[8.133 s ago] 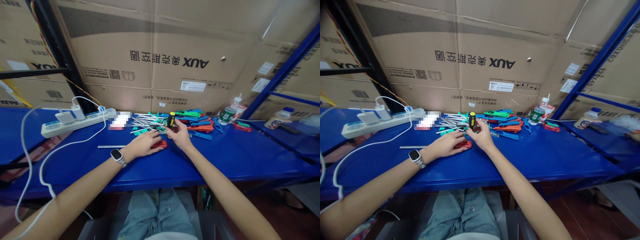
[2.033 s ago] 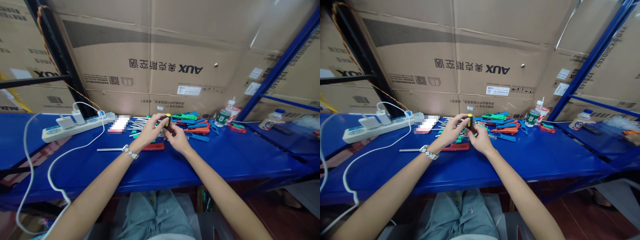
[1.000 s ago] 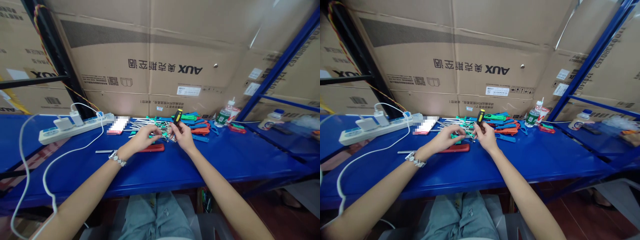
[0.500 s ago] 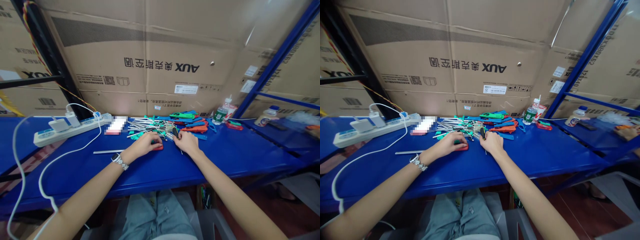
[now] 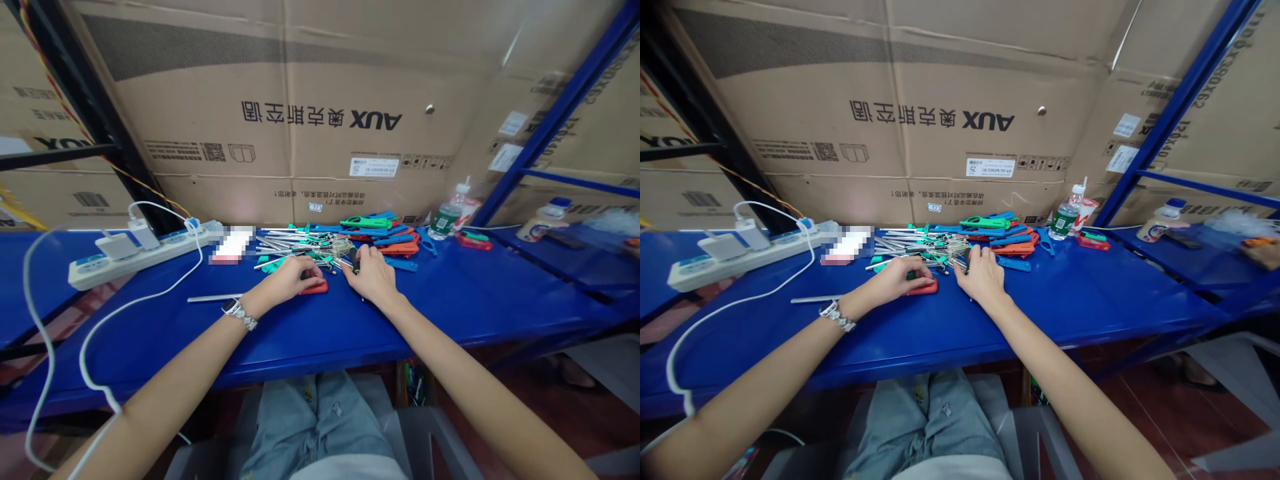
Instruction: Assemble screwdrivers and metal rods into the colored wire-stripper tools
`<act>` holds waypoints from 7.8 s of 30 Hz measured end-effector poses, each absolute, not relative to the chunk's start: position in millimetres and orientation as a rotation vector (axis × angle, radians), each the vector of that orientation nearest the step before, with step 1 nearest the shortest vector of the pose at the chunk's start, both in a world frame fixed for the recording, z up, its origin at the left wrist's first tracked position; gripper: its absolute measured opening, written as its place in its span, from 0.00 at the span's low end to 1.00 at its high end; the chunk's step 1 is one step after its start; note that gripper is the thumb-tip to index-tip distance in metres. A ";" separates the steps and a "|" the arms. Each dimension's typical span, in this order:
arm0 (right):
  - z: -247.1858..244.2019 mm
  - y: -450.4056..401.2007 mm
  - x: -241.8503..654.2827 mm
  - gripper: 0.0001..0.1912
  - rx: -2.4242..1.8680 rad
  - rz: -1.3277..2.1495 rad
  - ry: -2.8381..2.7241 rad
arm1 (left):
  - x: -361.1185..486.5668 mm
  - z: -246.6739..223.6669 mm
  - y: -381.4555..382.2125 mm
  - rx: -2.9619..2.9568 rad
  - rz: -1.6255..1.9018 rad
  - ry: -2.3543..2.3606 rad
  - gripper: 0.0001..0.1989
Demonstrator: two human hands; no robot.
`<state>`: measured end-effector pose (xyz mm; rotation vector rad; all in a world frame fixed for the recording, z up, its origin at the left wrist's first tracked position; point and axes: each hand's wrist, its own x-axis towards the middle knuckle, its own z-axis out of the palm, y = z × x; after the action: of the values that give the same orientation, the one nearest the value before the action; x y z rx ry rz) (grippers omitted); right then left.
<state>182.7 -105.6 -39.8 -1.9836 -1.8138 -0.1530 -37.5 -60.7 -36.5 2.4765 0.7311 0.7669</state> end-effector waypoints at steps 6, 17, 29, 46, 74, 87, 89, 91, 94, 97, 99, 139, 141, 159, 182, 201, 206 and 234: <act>-37.7 -109.4 182.7 0.13 -1.835 -0.216 -1.798 | -36.5 -37.8 -61.1 2.509 0.758 0.774 0.10; -41.3 -122.3 166.5 0.13 -1.339 0.001 -2.275 | -38.8 -35.6 -64.5 2.460 0.905 0.777 0.11; -42.8 -117.5 173.2 0.18 -1.388 0.092 -2.323 | -36.7 -38.8 -61.3 2.515 0.789 0.705 0.07; -42.5 -113.6 172.7 0.18 -1.315 0.230 -2.227 | -31.1 -29.3 -70.1 2.479 0.873 0.849 0.08; -31.1 -65.8 106.2 0.26 -0.869 1.209 -1.258 | -35.1 -35.4 -52.8 2.396 1.260 1.068 0.13; -30.9 -73.9 115.1 0.27 -0.912 1.143 -1.333 | -20.4 -34.4 -46.9 2.215 1.245 1.155 0.15; -30.7 -72.9 117.0 0.28 -0.925 1.142 -1.343 | -20.4 -33.9 -46.0 2.140 1.212 1.146 0.18; -30.5 -72.2 118.1 0.28 -0.937 1.149 -1.348 | -21.3 -33.8 -46.5 2.116 1.185 1.154 0.19; -30.8 -72.3 117.5 0.27 -0.944 1.162 -1.333 | -23.4 -34.8 -49.0 2.216 1.211 1.157 0.15; -32.5 -73.8 115.1 0.27 -0.940 1.183 -1.323 | -24.5 -37.8 -49.9 2.375 1.267 1.094 0.11; -33.7 -74.9 113.3 0.27 -0.935 1.199 -1.323 | -24.4 -39.3 -48.2 2.442 1.254 1.076 0.11; -34.0 -53.2 150.9 0.11 -1.111 0.991 -1.088 | -45.4 -17.2 -67.4 1.896 1.441 0.851 0.16; -28.5 -61.7 147.0 0.17 -1.112 0.890 -1.240 | -45.8 -17.0 -64.8 1.848 1.455 0.913 0.20; -22.8 -90.5 116.0 0.15 -0.779 1.793 -1.370 | -34.0 -24.8 -60.6 1.430 1.376 0.726 0.26; -15.4 -95.2 118.8 0.18 -0.799 1.755 -1.298 | -27.0 -27.7 -62.1 1.368 1.228 0.662 0.25; -9.8 -94.8 119.6 0.26 -0.754 1.867 -1.234 | -32.2 -17.8 -65.2 1.193 1.254 0.491 0.15; -14.0 -94.6 118.6 0.20 -0.753 1.734 -1.340 | -36.2 4.8 -53.7 1.027 1.440 0.501 0.13; -18.2 -89.6 118.8 0.22 -0.919 1.528 -1.222 | -36.0 22.1 -4.6 1.087 1.618 0.661 0.14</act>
<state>118.8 -89.6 -18.2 -0.9193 -1.2216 1.5276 -36.0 -4.6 22.1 1.0871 0.6609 1.6185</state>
